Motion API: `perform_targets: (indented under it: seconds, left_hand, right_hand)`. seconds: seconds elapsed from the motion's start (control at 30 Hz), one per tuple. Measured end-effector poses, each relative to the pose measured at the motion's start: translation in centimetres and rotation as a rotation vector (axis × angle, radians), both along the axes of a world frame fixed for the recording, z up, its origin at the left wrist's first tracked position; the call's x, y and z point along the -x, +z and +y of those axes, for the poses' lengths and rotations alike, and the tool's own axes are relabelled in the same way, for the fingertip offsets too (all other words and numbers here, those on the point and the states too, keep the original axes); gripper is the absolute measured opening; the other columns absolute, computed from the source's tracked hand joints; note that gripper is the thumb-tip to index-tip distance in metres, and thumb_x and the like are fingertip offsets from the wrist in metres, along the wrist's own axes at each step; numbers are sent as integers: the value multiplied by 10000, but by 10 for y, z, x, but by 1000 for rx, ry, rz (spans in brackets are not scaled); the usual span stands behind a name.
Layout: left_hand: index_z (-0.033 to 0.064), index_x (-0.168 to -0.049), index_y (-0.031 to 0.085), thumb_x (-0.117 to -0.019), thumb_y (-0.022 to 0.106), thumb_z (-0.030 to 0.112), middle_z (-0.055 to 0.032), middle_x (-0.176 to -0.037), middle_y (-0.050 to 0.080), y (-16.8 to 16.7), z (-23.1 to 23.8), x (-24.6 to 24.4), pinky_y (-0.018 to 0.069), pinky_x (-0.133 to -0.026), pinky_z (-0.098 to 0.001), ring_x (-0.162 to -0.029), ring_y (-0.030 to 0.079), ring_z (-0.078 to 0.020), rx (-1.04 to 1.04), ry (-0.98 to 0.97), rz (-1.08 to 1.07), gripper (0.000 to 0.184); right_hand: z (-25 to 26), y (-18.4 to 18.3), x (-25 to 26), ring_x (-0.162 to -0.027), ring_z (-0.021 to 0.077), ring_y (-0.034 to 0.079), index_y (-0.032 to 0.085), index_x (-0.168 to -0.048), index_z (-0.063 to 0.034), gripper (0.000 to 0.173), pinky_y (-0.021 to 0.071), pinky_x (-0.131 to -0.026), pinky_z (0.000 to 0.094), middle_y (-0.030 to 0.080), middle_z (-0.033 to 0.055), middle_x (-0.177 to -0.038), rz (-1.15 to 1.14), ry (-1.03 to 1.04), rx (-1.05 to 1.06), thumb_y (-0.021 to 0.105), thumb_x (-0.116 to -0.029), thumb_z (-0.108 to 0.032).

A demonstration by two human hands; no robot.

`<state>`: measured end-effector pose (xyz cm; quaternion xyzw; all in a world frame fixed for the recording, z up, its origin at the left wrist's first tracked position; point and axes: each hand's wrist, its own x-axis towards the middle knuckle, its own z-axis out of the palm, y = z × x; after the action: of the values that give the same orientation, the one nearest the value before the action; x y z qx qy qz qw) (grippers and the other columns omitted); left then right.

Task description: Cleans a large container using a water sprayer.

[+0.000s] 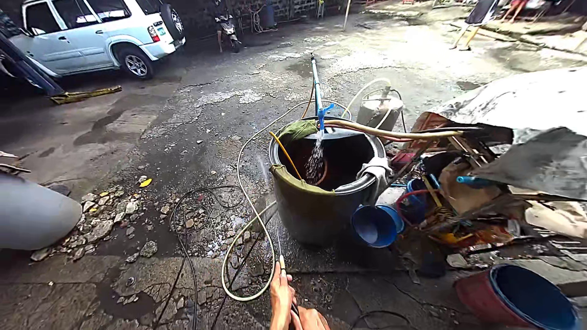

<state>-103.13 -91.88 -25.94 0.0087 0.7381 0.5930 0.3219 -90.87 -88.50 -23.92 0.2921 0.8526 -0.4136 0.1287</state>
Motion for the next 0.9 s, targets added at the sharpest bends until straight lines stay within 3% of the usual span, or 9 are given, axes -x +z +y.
perform_targets:
  seconds: [0.17,0.33,0.4,0.5,0.53,0.63,0.67,0.9]
  left_hand:
    - [125,-1559,433,-1113,417,186,-103,-870,658,27,-18,-15,396,-381,-278,-434,446,-120,-35,-89,41,450]
    - [112,-1529,484,-1094,460,164,-69,-802,660,59,-20,-12,361,-377,-264,-413,406,-96,-14,-205,141,439]
    - [106,-1514,504,-1088,463,164,-63,-810,660,73,-17,-6,373,-394,-272,-427,416,-98,22,-217,221,432]
    - [107,-1488,538,-1090,460,191,-79,-865,684,97,-25,19,413,-449,-302,-483,465,-120,112,-175,314,414]
    - [112,-1479,548,-1091,458,202,-79,-880,690,107,-29,31,411,-460,-302,-492,463,-118,137,-171,330,409]
    - [168,-1461,571,-1094,486,230,-58,-820,679,134,-38,61,348,-427,-258,-447,405,-80,211,-213,323,382]
    - [189,-1450,580,-1090,502,237,-54,-799,675,136,-39,68,336,-418,-246,-437,394,-73,232,-234,307,371]
    - [263,-1514,519,-1090,513,263,-69,-754,613,130,-51,134,337,-426,-265,-446,384,-106,269,-292,274,424]
  right_hand:
    - [-27,-10,-22,-997,354,720,672,-1120,-4,488,562,-888,536,724,203,-986,76,53,28,390,-1091,-400]
    - [-44,2,-38,-1205,355,634,578,-1311,75,409,504,-1063,430,629,258,-1267,356,63,8,543,-1039,-228]
    - [-45,7,-43,-1297,379,584,570,-1352,87,435,479,-1107,422,522,278,-1458,471,56,-19,593,-1005,-174]
    - [-42,10,-52,-1288,367,580,571,-1391,22,446,522,-1040,414,276,213,-1666,425,121,-42,583,-1006,-202]
    - [-42,5,-57,-1267,372,591,581,-1379,18,429,530,-1023,421,277,217,-1665,404,144,-47,578,-1007,-196]
    - [-38,-1,-60,-1289,388,586,625,-1257,70,315,466,-1096,461,553,265,-1442,362,230,-11,528,-993,-71]
    - [-40,4,-59,-1314,380,574,625,-1242,81,303,445,-1121,455,587,265,-1399,343,256,6,509,-999,-58]
    - [-56,32,-15,-1309,374,588,617,-1265,87,316,473,-1103,434,505,249,-1514,340,225,-29,504,-1003,-50]
